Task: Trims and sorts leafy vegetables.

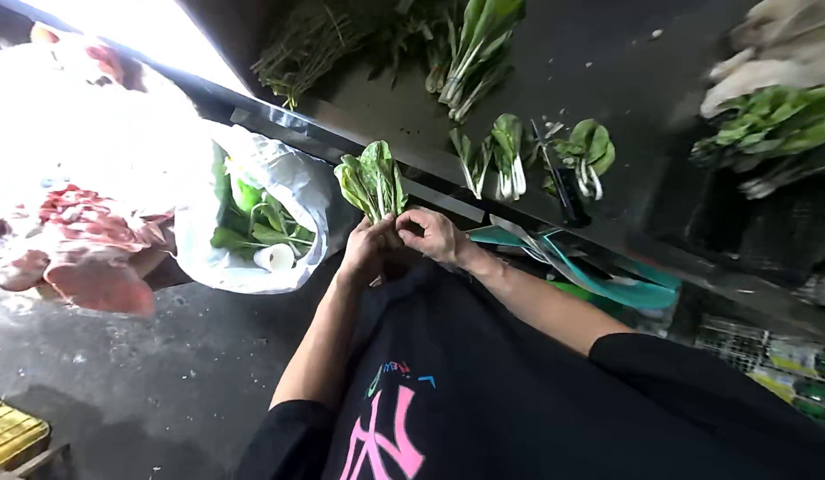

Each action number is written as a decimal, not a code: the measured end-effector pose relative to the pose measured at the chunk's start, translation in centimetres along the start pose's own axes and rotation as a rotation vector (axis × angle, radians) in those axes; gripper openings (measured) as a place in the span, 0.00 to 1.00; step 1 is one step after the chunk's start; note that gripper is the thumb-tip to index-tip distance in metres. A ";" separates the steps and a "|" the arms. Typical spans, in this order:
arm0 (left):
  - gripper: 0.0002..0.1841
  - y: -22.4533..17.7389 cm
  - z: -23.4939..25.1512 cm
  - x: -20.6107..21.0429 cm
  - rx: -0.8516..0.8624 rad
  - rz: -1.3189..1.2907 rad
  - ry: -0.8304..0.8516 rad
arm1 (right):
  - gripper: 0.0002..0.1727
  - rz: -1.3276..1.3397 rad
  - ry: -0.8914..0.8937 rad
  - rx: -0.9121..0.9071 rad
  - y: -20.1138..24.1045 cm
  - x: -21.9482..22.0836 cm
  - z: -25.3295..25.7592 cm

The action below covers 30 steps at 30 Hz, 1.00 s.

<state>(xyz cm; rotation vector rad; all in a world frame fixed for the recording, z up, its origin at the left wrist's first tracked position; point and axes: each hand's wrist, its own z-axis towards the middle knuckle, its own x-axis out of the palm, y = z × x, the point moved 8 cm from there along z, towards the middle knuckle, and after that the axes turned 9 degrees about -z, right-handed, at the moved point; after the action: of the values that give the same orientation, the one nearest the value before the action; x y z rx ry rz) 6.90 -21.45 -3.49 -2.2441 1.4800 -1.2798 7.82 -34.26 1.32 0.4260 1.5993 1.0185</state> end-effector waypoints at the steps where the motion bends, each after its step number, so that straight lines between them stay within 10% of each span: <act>1: 0.12 -0.2 -0.2 -0.2 -0.003 -0.021 -0.030 | 0.10 0.016 0.022 -0.010 0.1 0.4 0.1; 7: 0.10 2.2 1.3 0.4 -0.003 -0.058 -0.194 | 0.09 -0.257 -0.071 -0.073 -0.3 1.7 -1.5; 12: 0.17 1.8 2.1 3.3 0.232 0.345 -0.221 | 0.15 0.118 0.004 0.167 -1.5 0.2 -2.7; 21: 0.13 6.4 5.3 6.5 0.148 0.145 -0.144 | 0.14 0.183 0.080 0.368 -8.0 -1.3 -4.6; 30: 0.15 6.9 7.0 11.9 0.123 -0.239 -0.298 | 0.11 -0.296 -0.177 -0.226 -8.9 -6.6 -4.1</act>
<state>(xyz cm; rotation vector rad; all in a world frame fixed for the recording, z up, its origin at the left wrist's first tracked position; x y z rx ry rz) 8.97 -36.72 -4.91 -2.4533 1.0285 -1.0021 8.12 -45.65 -1.78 0.1161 1.3254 0.8946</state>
